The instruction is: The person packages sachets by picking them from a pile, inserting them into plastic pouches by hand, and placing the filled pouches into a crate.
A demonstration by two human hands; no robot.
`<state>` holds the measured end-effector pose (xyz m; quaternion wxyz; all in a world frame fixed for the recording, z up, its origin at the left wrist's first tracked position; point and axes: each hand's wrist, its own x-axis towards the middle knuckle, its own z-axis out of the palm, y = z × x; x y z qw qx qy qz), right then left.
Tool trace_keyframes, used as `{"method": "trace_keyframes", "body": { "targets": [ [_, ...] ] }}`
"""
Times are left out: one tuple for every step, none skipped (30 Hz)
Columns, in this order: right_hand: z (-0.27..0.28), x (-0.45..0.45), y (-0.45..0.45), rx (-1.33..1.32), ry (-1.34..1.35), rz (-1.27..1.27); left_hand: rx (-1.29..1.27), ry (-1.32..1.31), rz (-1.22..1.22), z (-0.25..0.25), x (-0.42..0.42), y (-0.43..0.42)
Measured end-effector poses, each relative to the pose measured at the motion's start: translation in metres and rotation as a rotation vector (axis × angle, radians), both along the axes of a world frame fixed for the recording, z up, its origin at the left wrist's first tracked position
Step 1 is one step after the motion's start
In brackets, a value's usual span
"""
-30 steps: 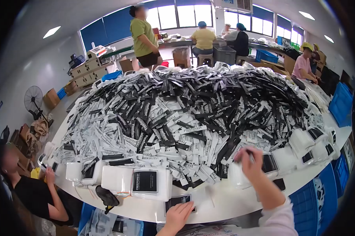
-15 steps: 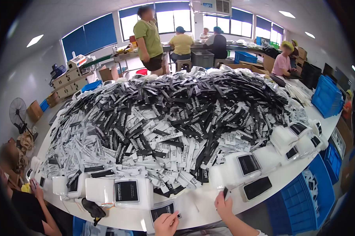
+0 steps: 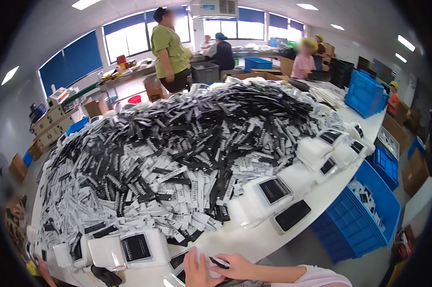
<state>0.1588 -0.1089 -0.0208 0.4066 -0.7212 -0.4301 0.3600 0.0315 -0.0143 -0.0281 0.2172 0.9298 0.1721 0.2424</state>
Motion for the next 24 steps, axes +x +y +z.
{"method": "trace_keyframes", "body": {
  "targets": [
    [0.004, 0.004, 0.001, -0.014, -0.002, -0.017, 0.011, -0.042, 0.021, -0.002, -0.001, -0.001],
    [0.003, 0.006, 0.001, -0.024, -0.053, -0.017, 0.021, -0.086, 0.047, -0.006, -0.002, -0.002],
    [0.0, 0.008, 0.002, -0.032, -0.103, -0.013, 0.192, -0.091, 0.044, -0.009, -0.001, 0.001],
    [-0.002, 0.009, 0.003, -0.04, -0.153, -0.006, 0.203, -0.119, 0.04, -0.011, 0.0, 0.002],
    [-0.001, 0.006, 0.003, 0.036, -0.074, -0.01, 0.211, -0.145, 0.04, -0.013, -0.001, 0.001],
    [0.001, 0.0, 0.003, 0.112, 0.008, -0.015, 0.219, -0.168, 0.04, -0.007, 0.0, 0.001],
    [0.001, -0.004, 0.002, 0.187, 0.091, -0.019, 0.13, -0.169, 0.036, 0.0, 0.001, 0.001],
    [-0.006, -0.006, 0.001, 0.165, 0.133, 0.008, 0.039, -0.17, 0.034, 0.008, 0.002, 0.001],
    [-0.017, -0.008, 0.0, 0.142, 0.176, 0.038, -0.051, -0.17, 0.033, 0.013, 0.002, 0.001],
    [-0.022, -0.008, 0.0, 0.12, 0.218, 0.069, -0.114, -0.082, 0.003, 0.011, 0.0, 0.001],
    [-0.022, -0.008, 0.0, 0.159, 0.189, 0.09, -0.176, 0.007, -0.028, 0.006, -0.005, 0.003],
    [-0.019, -0.006, 0.001, 0.199, 0.16, 0.111, -0.238, 0.095, -0.059, 0.004, -0.008, 0.005],
    [-0.013, -0.004, 0.002, 0.239, 0.13, 0.133, -0.276, 0.012, -0.088, 0.005, -0.01, 0.005],
    [0.0, -0.002, 0.002, 0.147, 0.151, 0.126, -0.29, -0.041, -0.095, 0.002, -0.01, 0.004],
    [0.02, -0.001, 0.002, 0.054, 0.175, 0.117, -0.304, -0.09, -0.104, -0.003, -0.013, 0.003],
    [0.032, 0.0, 0.002, -0.039, 0.201, 0.105, -0.32, -0.137, -0.114, -0.005, -0.015, 0.002],
    [0.038, 0.005, 0.003, -0.051, 0.225, 0.181, -0.298, -0.143, -0.113, -0.004, -0.017, 0.003],
    [0.042, 0.011, 0.003, -0.062, 0.247, 0.258, -0.319, -0.148, -0.1, -0.001, -0.02, 0.005],
    [0.043, 0.013, 0.003, -0.06, 0.257, 0.292, -0.34, -0.15, -0.087, 0.003, -0.023, 0.008],
    [0.043, 0.015, 0.003, -0.059, 0.267, 0.326, -0.361, -0.151, -0.076, 0.004, -0.025, 0.009],
    [0.043, 0.017, 0.002, -0.045, 0.265, 0.315, -0.309, -0.136, -0.101, -0.001, -0.024, 0.008],
    [0.038, 0.019, 0.003, -0.054, 0.191, 0.327, -0.275, -0.129, -0.1, -0.005, -0.024, 0.006],
    [0.033, 0.021, 0.004, -0.063, 0.118, 0.338, -0.243, -0.122, -0.097, -0.01, -0.024, 0.003],
    [0.019, 0.025, 0.007, -0.093, -0.028, 0.37, -0.209, -0.118, -0.094, -0.016, -0.023, 0.0]
  ]
}}
